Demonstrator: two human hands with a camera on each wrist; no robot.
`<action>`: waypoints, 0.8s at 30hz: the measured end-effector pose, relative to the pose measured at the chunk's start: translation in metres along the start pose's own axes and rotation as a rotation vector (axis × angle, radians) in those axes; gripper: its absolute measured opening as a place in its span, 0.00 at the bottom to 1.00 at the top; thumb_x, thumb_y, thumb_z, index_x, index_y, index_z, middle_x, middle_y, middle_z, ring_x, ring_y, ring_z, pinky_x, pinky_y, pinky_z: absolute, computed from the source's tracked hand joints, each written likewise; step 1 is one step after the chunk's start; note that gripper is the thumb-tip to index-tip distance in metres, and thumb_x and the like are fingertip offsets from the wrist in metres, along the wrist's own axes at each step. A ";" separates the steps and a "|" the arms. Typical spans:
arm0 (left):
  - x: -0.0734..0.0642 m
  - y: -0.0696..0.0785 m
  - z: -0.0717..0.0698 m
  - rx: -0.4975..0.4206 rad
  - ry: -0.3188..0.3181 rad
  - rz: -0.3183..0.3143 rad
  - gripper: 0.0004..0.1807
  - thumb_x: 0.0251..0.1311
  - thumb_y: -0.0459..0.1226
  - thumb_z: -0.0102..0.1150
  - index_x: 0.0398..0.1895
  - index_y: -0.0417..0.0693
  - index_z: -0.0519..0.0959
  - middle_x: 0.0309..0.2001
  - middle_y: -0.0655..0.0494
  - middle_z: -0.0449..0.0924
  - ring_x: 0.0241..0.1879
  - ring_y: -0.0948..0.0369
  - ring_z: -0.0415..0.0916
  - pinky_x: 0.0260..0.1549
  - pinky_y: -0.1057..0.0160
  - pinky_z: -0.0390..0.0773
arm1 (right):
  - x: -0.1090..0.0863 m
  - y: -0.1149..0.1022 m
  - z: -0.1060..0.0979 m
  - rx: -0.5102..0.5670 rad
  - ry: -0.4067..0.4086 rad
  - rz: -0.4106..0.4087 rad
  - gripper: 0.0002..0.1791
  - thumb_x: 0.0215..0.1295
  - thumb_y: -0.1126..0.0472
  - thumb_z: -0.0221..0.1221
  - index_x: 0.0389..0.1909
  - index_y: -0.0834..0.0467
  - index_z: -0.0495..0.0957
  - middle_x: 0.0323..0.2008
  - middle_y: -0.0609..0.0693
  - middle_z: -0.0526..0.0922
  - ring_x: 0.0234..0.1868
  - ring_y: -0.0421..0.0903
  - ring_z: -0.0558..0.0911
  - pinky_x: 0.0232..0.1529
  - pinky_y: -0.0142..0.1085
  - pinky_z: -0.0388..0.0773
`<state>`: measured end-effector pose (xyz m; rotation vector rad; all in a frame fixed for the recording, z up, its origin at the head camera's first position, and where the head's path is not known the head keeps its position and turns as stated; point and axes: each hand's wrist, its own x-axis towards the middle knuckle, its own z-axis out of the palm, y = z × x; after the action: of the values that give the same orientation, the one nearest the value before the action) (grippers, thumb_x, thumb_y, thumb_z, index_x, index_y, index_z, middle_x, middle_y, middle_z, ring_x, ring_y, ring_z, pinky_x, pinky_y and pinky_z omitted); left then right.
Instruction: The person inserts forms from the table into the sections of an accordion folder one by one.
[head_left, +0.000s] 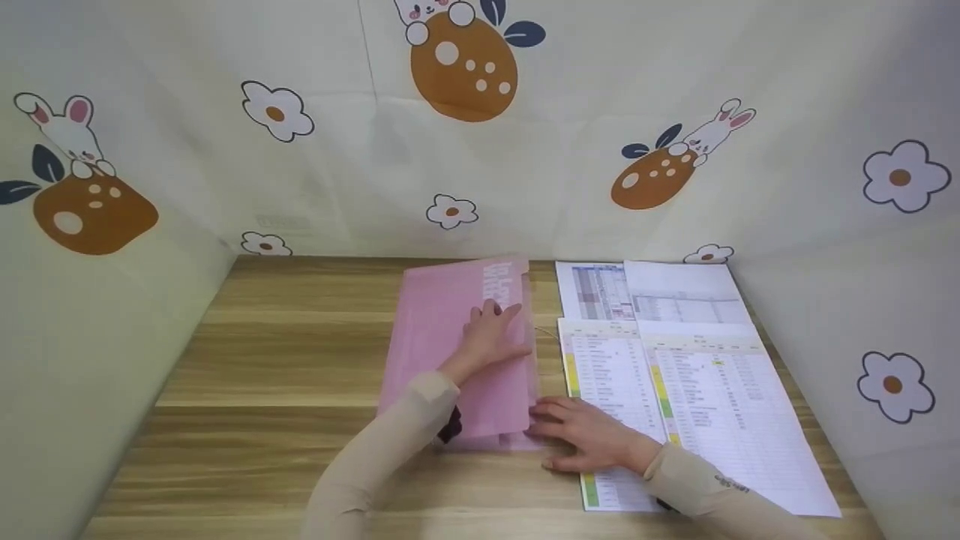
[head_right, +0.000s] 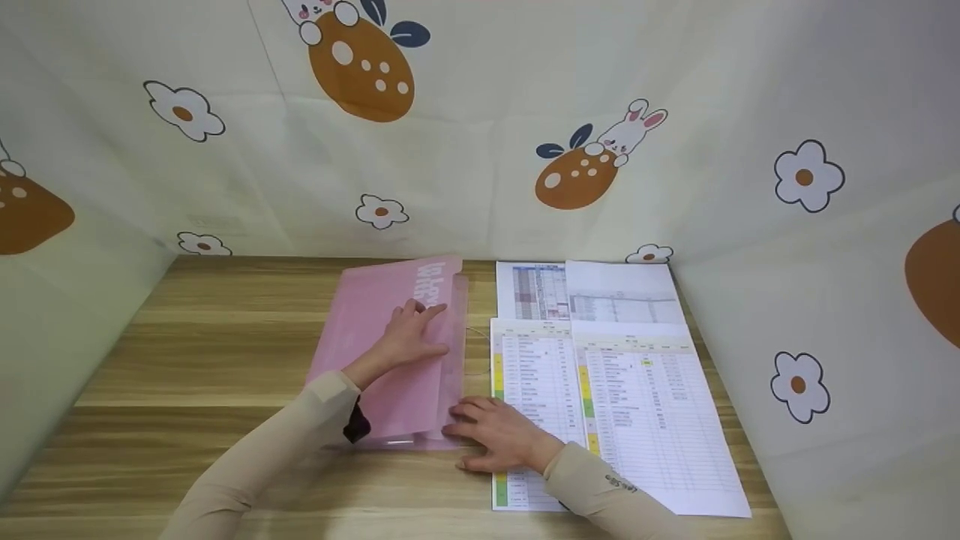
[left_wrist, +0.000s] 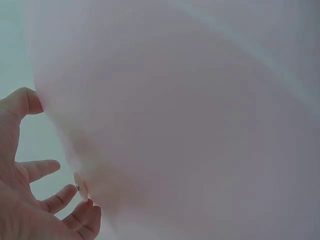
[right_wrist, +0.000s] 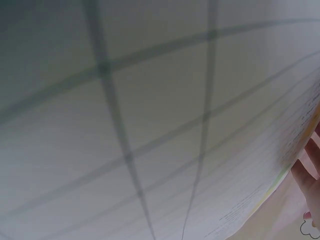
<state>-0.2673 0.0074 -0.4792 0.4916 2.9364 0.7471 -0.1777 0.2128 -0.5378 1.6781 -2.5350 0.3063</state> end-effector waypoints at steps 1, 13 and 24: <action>0.001 0.000 -0.001 -0.008 0.000 -0.006 0.40 0.43 0.54 0.60 0.63 0.55 0.62 0.48 0.45 0.60 0.43 0.51 0.58 0.35 0.54 0.64 | 0.000 0.000 0.000 0.000 0.001 -0.001 0.28 0.55 0.41 0.52 0.56 0.49 0.70 0.57 0.50 0.66 0.58 0.50 0.62 0.55 0.42 0.58; 0.009 -0.002 -0.012 -0.114 -0.009 -0.040 0.35 0.44 0.50 0.58 0.61 0.59 0.65 0.44 0.46 0.58 0.39 0.52 0.58 0.31 0.59 0.62 | 0.000 0.000 0.002 0.004 0.003 -0.010 0.27 0.55 0.42 0.52 0.55 0.49 0.70 0.56 0.51 0.66 0.58 0.51 0.62 0.54 0.43 0.59; 0.010 -0.005 -0.022 -0.141 -0.005 0.042 0.31 0.47 0.48 0.57 0.58 0.56 0.69 0.42 0.44 0.60 0.36 0.52 0.59 0.34 0.59 0.62 | 0.001 0.000 0.001 0.007 0.014 -0.024 0.28 0.55 0.42 0.53 0.55 0.50 0.71 0.55 0.51 0.68 0.57 0.51 0.63 0.54 0.42 0.59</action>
<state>-0.2813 -0.0038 -0.4624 0.5430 2.8508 0.9476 -0.1777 0.2117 -0.5387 1.7013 -2.5051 0.3249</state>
